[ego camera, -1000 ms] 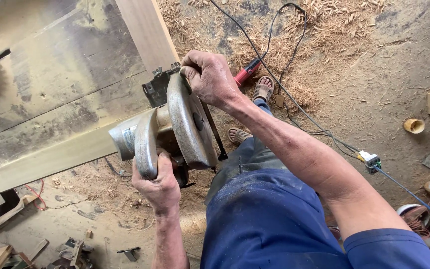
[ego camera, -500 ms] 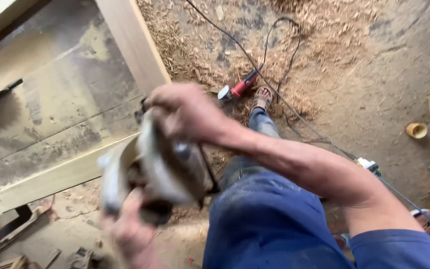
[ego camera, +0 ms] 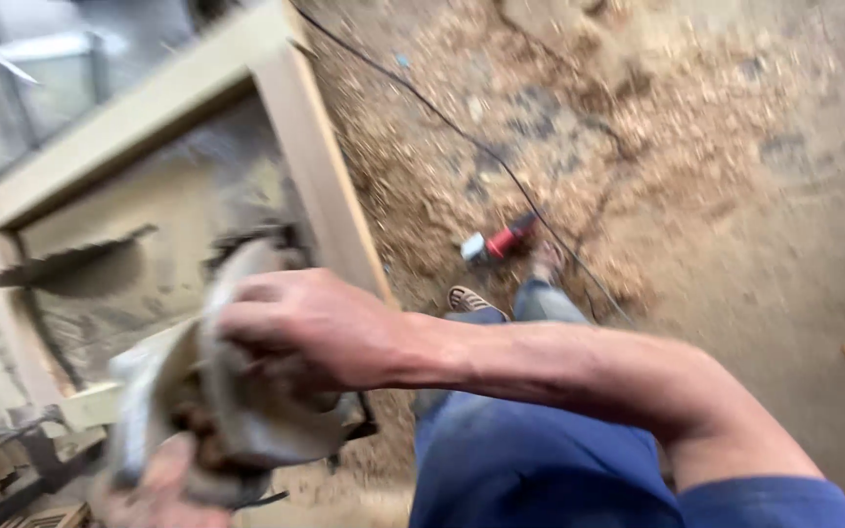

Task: Marking wood with a square and pencil and preparing a circular saw for use.

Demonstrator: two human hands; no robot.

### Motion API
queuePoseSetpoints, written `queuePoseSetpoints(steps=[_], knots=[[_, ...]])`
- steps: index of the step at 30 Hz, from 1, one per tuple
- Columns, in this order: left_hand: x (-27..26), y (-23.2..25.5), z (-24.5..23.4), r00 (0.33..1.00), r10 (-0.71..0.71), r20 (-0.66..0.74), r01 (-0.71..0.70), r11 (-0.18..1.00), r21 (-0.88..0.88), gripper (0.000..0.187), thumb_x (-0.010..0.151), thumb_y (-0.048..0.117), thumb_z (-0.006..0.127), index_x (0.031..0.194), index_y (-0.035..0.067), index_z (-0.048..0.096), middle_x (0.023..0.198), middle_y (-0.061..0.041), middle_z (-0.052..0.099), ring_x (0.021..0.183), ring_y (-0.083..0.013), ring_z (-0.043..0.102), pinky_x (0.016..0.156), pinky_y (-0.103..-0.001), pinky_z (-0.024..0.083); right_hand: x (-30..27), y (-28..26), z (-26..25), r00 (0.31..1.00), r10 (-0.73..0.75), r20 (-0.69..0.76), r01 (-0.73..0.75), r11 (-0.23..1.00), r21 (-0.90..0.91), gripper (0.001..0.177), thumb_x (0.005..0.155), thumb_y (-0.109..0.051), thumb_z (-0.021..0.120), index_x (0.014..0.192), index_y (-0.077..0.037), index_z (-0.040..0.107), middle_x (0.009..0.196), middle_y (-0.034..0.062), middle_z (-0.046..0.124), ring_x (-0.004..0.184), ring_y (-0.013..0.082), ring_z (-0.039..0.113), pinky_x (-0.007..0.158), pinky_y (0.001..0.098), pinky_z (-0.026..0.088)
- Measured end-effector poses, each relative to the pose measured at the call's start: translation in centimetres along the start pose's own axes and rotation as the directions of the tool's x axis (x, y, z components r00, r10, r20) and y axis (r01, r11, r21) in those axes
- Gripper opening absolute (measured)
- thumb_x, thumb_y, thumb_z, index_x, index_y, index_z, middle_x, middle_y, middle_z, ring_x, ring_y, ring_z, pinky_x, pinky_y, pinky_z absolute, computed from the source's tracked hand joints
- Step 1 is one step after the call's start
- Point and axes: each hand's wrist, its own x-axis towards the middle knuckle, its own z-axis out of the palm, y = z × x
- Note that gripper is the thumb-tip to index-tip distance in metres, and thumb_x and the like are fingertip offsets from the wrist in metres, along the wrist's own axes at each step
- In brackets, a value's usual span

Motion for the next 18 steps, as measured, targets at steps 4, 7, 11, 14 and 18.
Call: queuePoseSetpoints(steps=[4, 7, 11, 14, 18], knots=[[-0.7, 6.8, 13.1, 0.942, 0.332, 0.057, -0.282, 0.87, -0.404, 0.026, 0.08, 0.004, 0.068, 0.105, -0.002, 0.072, 0.088, -0.01, 0.073, 0.052, -0.0118, 0.059, 0.049, -0.025, 0.051, 0.3, 3.3, -2.5, 0.993, 0.01, -0.118, -0.012, 1.0, -0.024, 0.045, 0.079, -0.012, 0.07, 0.123, -0.011, 0.062, 0.125, 0.0148, 0.067, 0.11, 0.0345, 0.069, 0.096, 0.0437, 0.054], [1.5, 9.1, 17.5, 0.965, 0.256, 0.06, -0.222, 0.915, -0.338, 0.027, 0.074, 0.005, 0.079, 0.1, 0.002, 0.076, 0.075, -0.009, 0.072, 0.054, -0.0165, 0.064, 0.048, -0.029, 0.055, 0.6, 7.2, -4.7, 0.987, 0.073, -0.145, -0.084, 0.994, -0.07, 0.056, 0.064, -0.01, 0.064, 0.12, -0.011, 0.064, 0.124, 0.013, 0.067, 0.111, 0.0298, 0.068, 0.095, 0.0382, 0.053], [7.2, 9.1, 23.1, 0.939, 0.324, 0.114, -0.262, 0.89, -0.374, 0.028, 0.074, 0.005, 0.082, 0.1, -0.004, 0.075, 0.083, -0.018, 0.075, 0.061, -0.0252, 0.07, 0.05, -0.033, 0.059, 1.9, 13.2, -6.5, 0.964, 0.049, -0.261, -0.116, 0.962, -0.247, 0.018, 0.09, -0.011, 0.062, 0.107, -0.008, 0.067, 0.1, 0.0107, 0.067, 0.087, 0.0269, 0.064, 0.077, 0.0383, 0.051], [9.5, 9.6, 26.8, 0.917, 0.389, 0.083, -0.355, 0.895, -0.271, 0.017, 0.07, 0.009, 0.08, 0.087, 0.008, 0.077, 0.065, -0.009, 0.067, 0.06, -0.0126, 0.062, 0.055, -0.028, 0.052, 2.6, 17.9, -7.0, 0.887, 0.025, -0.461, -0.174, 0.943, -0.285, 0.014, 0.084, -0.004, 0.074, 0.096, -0.013, 0.076, 0.084, 0.0075, 0.069, 0.076, 0.0306, 0.072, 0.071, 0.0366, 0.059], [15.8, 6.0, 28.2, 0.889, 0.439, 0.13, -0.394, 0.878, -0.271, 0.019, 0.071, 0.001, 0.077, 0.089, 0.007, 0.075, 0.069, -0.007, 0.066, 0.062, -0.0117, 0.061, 0.056, -0.027, 0.052, 3.1, 21.1, -7.3, 0.881, 0.048, -0.47, -0.189, 0.947, -0.259, 0.017, 0.085, -0.001, 0.072, 0.097, -0.012, 0.074, 0.08, 0.0079, 0.066, 0.071, 0.0285, 0.069, 0.067, 0.0362, 0.057]])
